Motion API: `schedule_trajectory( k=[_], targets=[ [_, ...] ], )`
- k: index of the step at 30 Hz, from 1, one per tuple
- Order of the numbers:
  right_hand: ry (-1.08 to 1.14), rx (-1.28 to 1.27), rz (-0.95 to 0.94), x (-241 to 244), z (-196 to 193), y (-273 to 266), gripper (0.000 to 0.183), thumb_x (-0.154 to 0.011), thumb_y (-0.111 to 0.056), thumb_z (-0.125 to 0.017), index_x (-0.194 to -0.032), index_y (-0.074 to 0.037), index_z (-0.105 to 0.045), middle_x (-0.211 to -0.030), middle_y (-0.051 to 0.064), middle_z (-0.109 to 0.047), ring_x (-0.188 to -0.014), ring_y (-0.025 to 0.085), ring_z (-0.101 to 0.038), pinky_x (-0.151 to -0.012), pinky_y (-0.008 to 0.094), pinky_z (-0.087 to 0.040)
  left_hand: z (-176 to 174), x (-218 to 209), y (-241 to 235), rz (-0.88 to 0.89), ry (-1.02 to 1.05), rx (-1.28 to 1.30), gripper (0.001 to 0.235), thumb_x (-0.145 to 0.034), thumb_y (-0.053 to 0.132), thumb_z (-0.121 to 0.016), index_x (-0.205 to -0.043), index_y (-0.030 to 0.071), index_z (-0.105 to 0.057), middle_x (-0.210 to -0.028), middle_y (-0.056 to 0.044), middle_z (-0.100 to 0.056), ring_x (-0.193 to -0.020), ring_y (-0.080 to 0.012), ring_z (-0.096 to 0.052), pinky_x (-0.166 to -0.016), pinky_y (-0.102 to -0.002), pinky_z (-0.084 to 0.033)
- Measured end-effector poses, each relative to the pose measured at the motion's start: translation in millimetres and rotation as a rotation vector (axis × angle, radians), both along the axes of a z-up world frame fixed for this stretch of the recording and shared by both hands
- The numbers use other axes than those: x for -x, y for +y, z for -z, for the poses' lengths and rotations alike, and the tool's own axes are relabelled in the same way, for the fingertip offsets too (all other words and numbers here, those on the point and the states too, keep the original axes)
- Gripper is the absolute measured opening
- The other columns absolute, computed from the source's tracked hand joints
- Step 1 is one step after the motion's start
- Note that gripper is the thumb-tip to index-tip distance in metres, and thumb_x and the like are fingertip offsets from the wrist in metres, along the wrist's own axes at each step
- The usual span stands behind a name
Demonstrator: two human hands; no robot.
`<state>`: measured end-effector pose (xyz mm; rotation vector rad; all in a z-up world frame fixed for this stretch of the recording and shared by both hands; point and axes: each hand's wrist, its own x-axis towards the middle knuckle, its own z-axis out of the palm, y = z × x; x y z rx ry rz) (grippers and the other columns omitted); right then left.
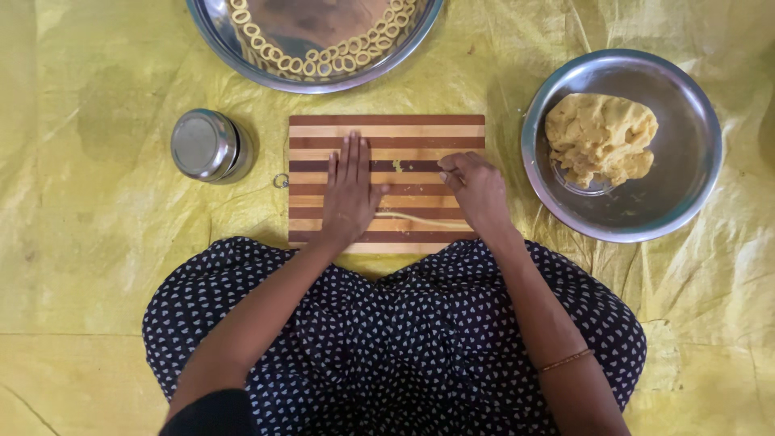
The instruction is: The person sits on the floor and shapes dough into small rings by hand. They roll small pieces of dough into thin ropes on a wooden board, then join the ends to form rings, placing them into a large metal tray.
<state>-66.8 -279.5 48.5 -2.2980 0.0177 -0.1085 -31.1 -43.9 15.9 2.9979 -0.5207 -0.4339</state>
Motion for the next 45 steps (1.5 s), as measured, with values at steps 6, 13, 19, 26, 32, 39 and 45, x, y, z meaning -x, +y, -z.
schedule_trajectory(
  k=[6, 13, 19, 26, 32, 39, 45],
  targets=[
    [-0.002, -0.010, 0.002, 6, -2, 2, 0.016, -0.088, -0.007, -0.074, -0.104, -0.004, -0.074, -0.098, 0.014, -0.074, -0.082, 0.026, -0.073, -0.074, 0.039, -0.057, 0, 8, 1, -0.014, -0.013, -0.002, 0.085, -0.104, 0.058, -0.024, -0.161, 0.001, 0.002, -0.170, -0.017, 0.007, -0.156, -0.0265, 0.009, -0.127, -0.047, 0.000],
    [-0.016, -0.021, -0.010, 1, 6, 0, 0.017, -0.088, -0.007, -0.075, -0.104, -0.004, -0.073, -0.098, 0.014, -0.074, -0.083, 0.025, -0.074, -0.074, 0.037, -0.058, 7, -65, -19, -0.114, -0.102, 0.030, 0.086, -0.106, 0.059, -0.028, -0.162, 0.000, -0.001, -0.171, -0.016, 0.001, -0.158, -0.0274, 0.005, -0.129, -0.047, 0.000],
    [-0.025, -0.015, -0.019, -2, 7, -2, 0.017, -0.088, -0.007, -0.075, -0.104, -0.003, -0.074, -0.097, 0.014, -0.074, -0.083, 0.026, -0.073, -0.074, 0.038, -0.057, 14, -53, -14, -0.096, -0.175, 0.046, 0.084, -0.105, 0.055, -0.030, -0.161, -0.002, -0.004, -0.170, -0.018, -0.004, -0.157, -0.0293, 0.004, -0.127, -0.047, -0.001],
    [0.005, 0.022, -0.019, 4, 5, 1, 0.017, -0.089, -0.009, -0.075, -0.105, -0.005, -0.075, -0.099, 0.014, -0.074, -0.083, 0.026, -0.073, -0.074, 0.039, -0.057, 13, 5, 3, -0.107, -0.072, 0.154, 0.086, -0.103, 0.059, -0.027, -0.162, 0.002, -0.001, -0.172, -0.015, 0.001, -0.159, -0.0275, 0.004, -0.128, -0.047, -0.001],
    [-0.004, -0.002, -0.081, 17, 7, 6, 0.019, -0.087, -0.009, -0.073, -0.106, -0.004, -0.073, -0.106, 0.014, -0.073, -0.090, 0.026, -0.073, -0.080, 0.038, -0.058, -11, 15, 24, -0.321, -0.239, 0.564, 0.084, -0.109, 0.057, -0.025, -0.165, -0.002, -0.007, -0.173, -0.021, -0.001, -0.160, -0.0354, 0.000, -0.130, -0.053, -0.006],
    [-0.118, 0.173, -0.250, 40, 10, 64, 0.012, -0.089, -0.013, -0.073, -0.100, -0.008, -0.075, -0.108, 0.007, -0.072, -0.099, 0.027, -0.069, -0.089, 0.041, -0.056, -35, 35, 74, -0.742, 0.211, 1.084, 0.068, -0.094, 0.063, -0.048, -0.131, 0.008, -0.066, -0.136, -0.012, -0.068, -0.129, -0.0249, -0.063, -0.114, -0.040, -0.046],
    [-0.076, 0.238, -0.241, 36, 13, 99, 0.020, -0.083, -0.017, -0.074, -0.101, -0.008, -0.074, -0.112, 0.008, -0.067, -0.108, 0.030, -0.061, -0.092, 0.043, -0.052, -4, 21, 51, -0.641, 0.211, 1.272, 0.038, -0.099, 0.045, -0.056, -0.110, 0.013, -0.074, -0.117, -0.005, -0.076, -0.114, -0.0138, -0.068, -0.104, -0.029, -0.050]
  ],
)
